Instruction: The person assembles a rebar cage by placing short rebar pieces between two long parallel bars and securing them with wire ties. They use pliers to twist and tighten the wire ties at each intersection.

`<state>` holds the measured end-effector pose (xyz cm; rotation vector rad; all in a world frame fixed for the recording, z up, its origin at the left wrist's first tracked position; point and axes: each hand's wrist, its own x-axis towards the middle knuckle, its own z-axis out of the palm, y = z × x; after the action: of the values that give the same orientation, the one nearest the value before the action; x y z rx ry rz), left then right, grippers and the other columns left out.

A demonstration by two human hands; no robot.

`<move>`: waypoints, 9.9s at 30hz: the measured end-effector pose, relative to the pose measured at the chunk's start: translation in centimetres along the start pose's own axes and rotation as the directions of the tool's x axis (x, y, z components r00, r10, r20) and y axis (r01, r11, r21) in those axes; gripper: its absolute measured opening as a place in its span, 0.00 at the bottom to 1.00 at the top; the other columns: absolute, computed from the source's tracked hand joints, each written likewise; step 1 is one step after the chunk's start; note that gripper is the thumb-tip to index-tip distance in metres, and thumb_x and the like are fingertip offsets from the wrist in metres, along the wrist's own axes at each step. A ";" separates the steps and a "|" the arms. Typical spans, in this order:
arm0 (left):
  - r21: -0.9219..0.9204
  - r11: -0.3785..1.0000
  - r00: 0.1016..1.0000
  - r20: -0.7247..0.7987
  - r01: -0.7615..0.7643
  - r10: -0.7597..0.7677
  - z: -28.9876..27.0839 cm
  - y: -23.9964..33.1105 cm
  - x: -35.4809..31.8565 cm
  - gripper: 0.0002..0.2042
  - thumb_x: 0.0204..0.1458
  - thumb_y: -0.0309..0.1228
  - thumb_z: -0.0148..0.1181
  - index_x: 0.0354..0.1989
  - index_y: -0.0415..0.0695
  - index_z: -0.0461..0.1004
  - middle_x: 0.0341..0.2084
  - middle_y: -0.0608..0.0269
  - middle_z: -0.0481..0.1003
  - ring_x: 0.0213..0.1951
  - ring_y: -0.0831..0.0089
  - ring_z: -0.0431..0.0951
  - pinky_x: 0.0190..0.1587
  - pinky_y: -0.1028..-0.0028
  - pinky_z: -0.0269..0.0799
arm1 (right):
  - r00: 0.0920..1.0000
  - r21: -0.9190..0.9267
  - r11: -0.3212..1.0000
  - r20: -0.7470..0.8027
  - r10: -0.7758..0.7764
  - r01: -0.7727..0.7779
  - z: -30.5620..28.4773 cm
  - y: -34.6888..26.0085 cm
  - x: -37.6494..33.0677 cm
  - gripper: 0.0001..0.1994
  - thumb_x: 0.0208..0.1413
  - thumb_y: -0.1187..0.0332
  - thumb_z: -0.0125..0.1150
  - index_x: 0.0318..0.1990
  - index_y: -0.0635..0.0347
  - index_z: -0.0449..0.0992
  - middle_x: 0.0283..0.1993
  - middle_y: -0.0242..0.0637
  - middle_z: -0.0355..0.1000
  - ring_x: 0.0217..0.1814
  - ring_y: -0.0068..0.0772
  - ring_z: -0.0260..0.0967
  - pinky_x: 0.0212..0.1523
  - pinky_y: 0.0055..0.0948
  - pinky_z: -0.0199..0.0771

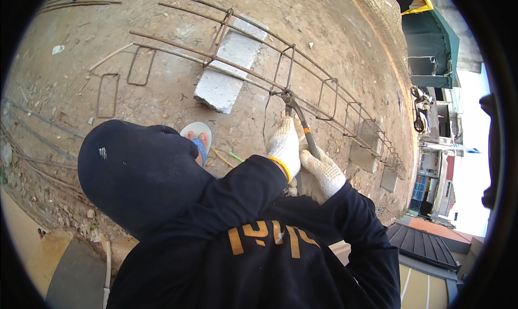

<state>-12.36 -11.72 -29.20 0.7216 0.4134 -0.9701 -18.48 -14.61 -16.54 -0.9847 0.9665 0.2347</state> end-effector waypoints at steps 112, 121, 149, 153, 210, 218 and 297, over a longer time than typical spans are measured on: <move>-0.559 0.740 0.902 0.405 0.374 -0.149 2.7 1.9 2.1 0.15 0.58 0.42 0.59 0.48 0.47 0.74 0.13 0.73 0.60 0.14 0.75 0.63 0.27 0.67 0.73 | 0.940 -0.357 0.873 -0.202 0.274 -0.331 -5.0 -1.5 -0.9 0.19 0.57 0.57 0.64 0.35 0.69 0.76 0.21 0.43 0.72 0.15 0.27 0.66 0.12 0.23 0.62; -0.382 0.890 0.967 0.066 0.251 -0.244 3.8 1.3 2.9 0.07 0.57 0.36 0.60 0.37 0.47 0.75 0.13 0.76 0.56 0.13 0.81 0.56 0.24 0.73 0.67 | 0.849 -0.991 -0.078 -0.050 -0.526 -0.106 -4.3 0.2 -0.3 0.34 0.50 0.54 0.68 0.61 0.63 0.63 0.30 0.41 0.75 0.30 0.33 0.75 0.31 0.29 0.75; 0.105 0.939 0.884 0.316 0.328 -0.344 4.0 -9.7 0.8 0.17 0.60 0.42 0.58 0.50 0.43 0.68 0.49 0.53 0.69 0.44 0.58 0.76 0.46 0.51 0.75 | 0.913 -0.925 0.192 -0.362 -0.189 -0.327 -13.2 -5.9 -9.0 0.13 0.59 0.58 0.59 0.41 0.58 0.75 0.20 0.36 0.72 0.20 0.32 0.72 0.28 0.33 0.71; 0.060 0.793 0.678 0.482 0.606 -0.555 5.4 -11.3 2.2 0.18 0.62 0.38 0.55 0.53 0.40 0.65 0.53 0.43 0.68 0.50 0.47 0.74 0.53 0.48 0.74 | 0.935 -0.938 -0.155 -0.273 -0.226 -0.311 -19.4 -6.7 -8.9 0.17 0.56 0.55 0.60 0.45 0.56 0.74 0.35 0.48 0.76 0.41 0.52 0.75 0.42 0.45 0.72; 0.706 0.281 0.745 0.521 -0.650 0.416 11.0 -21.9 13.1 0.14 0.58 0.26 0.60 0.51 0.33 0.74 0.40 0.57 0.80 0.38 0.76 0.79 0.42 0.77 0.75 | 0.122 -0.879 0.238 -0.206 -0.971 0.413 -39.6 -2.2 6.5 0.09 0.55 0.66 0.61 0.41 0.57 0.80 0.38 0.39 0.77 0.41 0.41 0.76 0.41 0.32 0.75; 0.744 0.191 0.745 0.541 -0.641 0.391 12.2 -21.0 13.7 0.11 0.57 0.28 0.61 0.44 0.33 0.78 0.33 0.59 0.81 0.35 0.77 0.79 0.39 0.76 0.74 | 0.222 -0.972 -0.014 0.068 -0.973 0.236 -38.8 -8.8 7.3 0.10 0.54 0.64 0.63 0.43 0.50 0.80 0.47 0.39 0.74 0.52 0.42 0.71 0.53 0.37 0.72; 0.674 0.293 0.735 0.613 -0.678 0.290 15.9 -21.7 14.7 0.15 0.58 0.32 0.62 0.20 0.37 0.76 0.10 0.72 0.67 0.15 0.86 0.62 0.16 0.77 0.53 | 0.581 -0.860 -0.241 0.487 -0.653 0.450 -44.4 -2.9 6.0 0.25 0.44 0.74 0.62 0.54 0.46 0.76 0.56 0.34 0.74 0.52 0.40 0.75 0.49 0.34 0.77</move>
<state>-23.29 -39.76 -35.02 1.4722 -0.7701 -0.6111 -39.15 -52.73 -28.09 -2.7566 0.1620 -0.0770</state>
